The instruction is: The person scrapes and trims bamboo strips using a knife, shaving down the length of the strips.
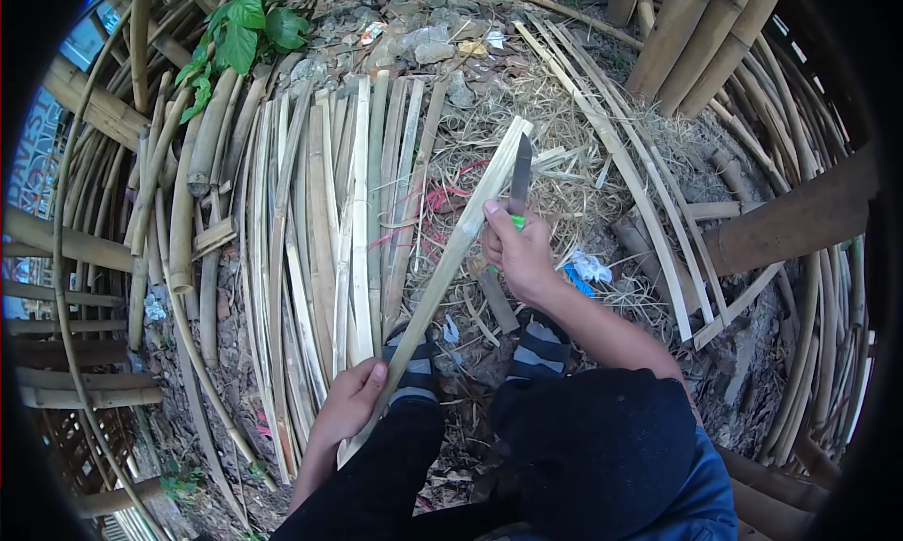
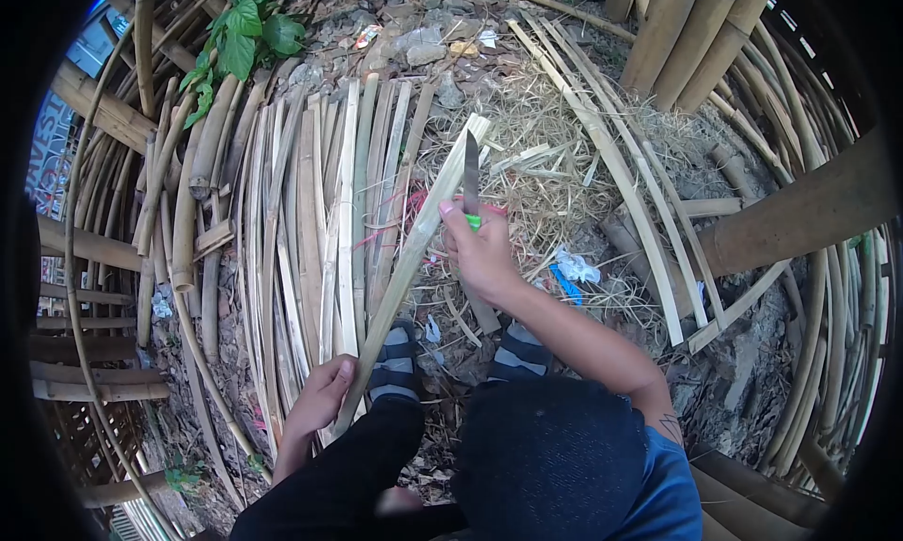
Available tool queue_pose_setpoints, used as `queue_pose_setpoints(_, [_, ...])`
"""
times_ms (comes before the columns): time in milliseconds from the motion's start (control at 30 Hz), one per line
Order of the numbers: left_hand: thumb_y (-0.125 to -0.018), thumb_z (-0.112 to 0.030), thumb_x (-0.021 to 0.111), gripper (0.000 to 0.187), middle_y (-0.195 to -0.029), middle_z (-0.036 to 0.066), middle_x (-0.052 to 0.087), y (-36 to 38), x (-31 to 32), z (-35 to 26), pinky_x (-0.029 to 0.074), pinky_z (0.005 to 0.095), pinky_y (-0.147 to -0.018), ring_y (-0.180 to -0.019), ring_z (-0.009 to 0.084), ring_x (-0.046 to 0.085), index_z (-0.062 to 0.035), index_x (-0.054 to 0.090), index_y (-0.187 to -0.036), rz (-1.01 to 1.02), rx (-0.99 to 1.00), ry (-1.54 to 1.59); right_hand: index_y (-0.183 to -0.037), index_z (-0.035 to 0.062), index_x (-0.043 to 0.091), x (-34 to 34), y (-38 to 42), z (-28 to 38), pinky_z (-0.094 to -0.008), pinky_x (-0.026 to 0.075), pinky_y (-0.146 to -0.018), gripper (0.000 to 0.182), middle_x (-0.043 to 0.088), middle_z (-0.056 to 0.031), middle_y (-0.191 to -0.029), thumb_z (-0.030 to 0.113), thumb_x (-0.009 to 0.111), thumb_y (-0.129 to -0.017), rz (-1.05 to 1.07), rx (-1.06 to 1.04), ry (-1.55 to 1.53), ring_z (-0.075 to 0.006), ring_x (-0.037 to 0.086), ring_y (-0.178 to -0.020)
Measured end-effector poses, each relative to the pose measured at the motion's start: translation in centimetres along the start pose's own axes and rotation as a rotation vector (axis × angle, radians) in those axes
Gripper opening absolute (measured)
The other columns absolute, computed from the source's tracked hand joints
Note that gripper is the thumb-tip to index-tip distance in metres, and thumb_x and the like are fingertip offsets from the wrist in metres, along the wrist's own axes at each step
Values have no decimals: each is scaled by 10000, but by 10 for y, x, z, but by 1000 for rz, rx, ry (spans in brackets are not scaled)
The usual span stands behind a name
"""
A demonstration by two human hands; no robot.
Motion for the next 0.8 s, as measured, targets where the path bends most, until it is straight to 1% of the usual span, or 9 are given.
queue_pose_setpoints(67, [-1074, -331, 474, 394, -785, 74, 646, -15, -2, -27, 506, 314, -738, -771, 169, 638, 25, 644, -1095, -109, 45, -140, -974, 68, 544, 24, 16, -10, -240, 219, -411, 183, 334, 72, -559, 234, 545, -1049, 119, 28, 17, -48, 273, -429])
queue_pose_setpoints(133, [-1061, -304, 514, 340, -794, 54, 629, -28, -3, -56, 490, 289, -684, -717, 131, 605, 12, 636, -1044, -223, 315, 162, -984, 52, 560, 36, 29, -24, -238, 259, -432, 201, 397, 72, -604, 242, 552, -1047, 189, 90, 0, -38, 329, -470])
queue_pose_setpoints(200, [-1072, -314, 484, 336, -792, 31, 597, -32, -1, -78, 463, 264, -652, -693, 109, 568, -6, 611, -1035, -140, 239, 182, -995, 36, 575, 49, 43, -34, -237, 299, -454, 221, 460, 73, -649, 251, 559, -1045, 253, 146, -14, -27, 385, -512])
queue_pose_setpoints(267, [-1082, -324, 453, 334, -790, 8, 565, -33, 5, -80, 435, 238, -620, -669, 86, 531, -23, 586, -1025, -46, 167, 200, -950, 13, 580, 60, 55, -26, -276, 397, -509, 334, 547, 35, -706, 325, 522, -1056, 296, -9, 232, -78, 497, -579])
queue_pose_setpoints(300, [-1081, -325, 458, 330, -762, -4, 543, -33, 5, -76, 403, 224, -585, -646, 69, 498, -31, 578, -991, -57, 159, 219, -909, 0, 581, 58, 60, -13, -325, 464, -571, 397, 635, -44, -762, 369, 517, -1038, 371, -258, 445, -189, 601, -636])
queue_pose_setpoints(433, [-1080, -331, 464, 358, -675, -25, 484, -24, 7, -74, 340, 224, -519, -581, 48, 423, -29, 569, -919, -139, 213, 249, -845, 28, 587, 62, 70, 7, -338, 454, -552, 433, 609, -82, -714, 430, 548, -998, 323, -696, 951, -247, 594, -606])
queue_pose_setpoints(500, [-1081, -334, 460, 374, -658, -27, 471, -22, 9, -68, 334, 226, -509, -564, 50, 413, -29, 563, -892, -191, 244, 187, -719, 68, 551, 71, 83, 19, -373, 406, -496, 485, 475, -81, -613, 478, 552, -978, 262, -1144, 1253, -267, 514, -526])
queue_pose_setpoints(633, [-1074, -290, 465, 420, -574, 63, 511, -21, 10, -70, 397, 328, -506, -524, 123, 480, 22, 552, -807, -267, 196, 81, -694, 95, 511, 70, 80, 29, -350, 414, -489, 488, 500, -58, -620, 499, 565, -963, 246, -1223, 1429, -231, 522, -532])
queue_pose_setpoints(800, [-1077, -304, 458, 423, -590, 36, 493, -9, 10, -53, 367, 302, -488, -517, 103, 449, 6, 541, -802, -296, 125, 90, -707, 81, 500, 29, 34, 54, -421, 433, -465, 480, 529, -99, -572, 460, 524, -1000, -17, -1078, 1530, -278, 561, -506])
Point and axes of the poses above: each hand's wrist, its own y-axis away from the middle knuckle, its own x-axis out of the palm, z = x × y, the point moved 8 cm from there along -y, towards the middle knuckle
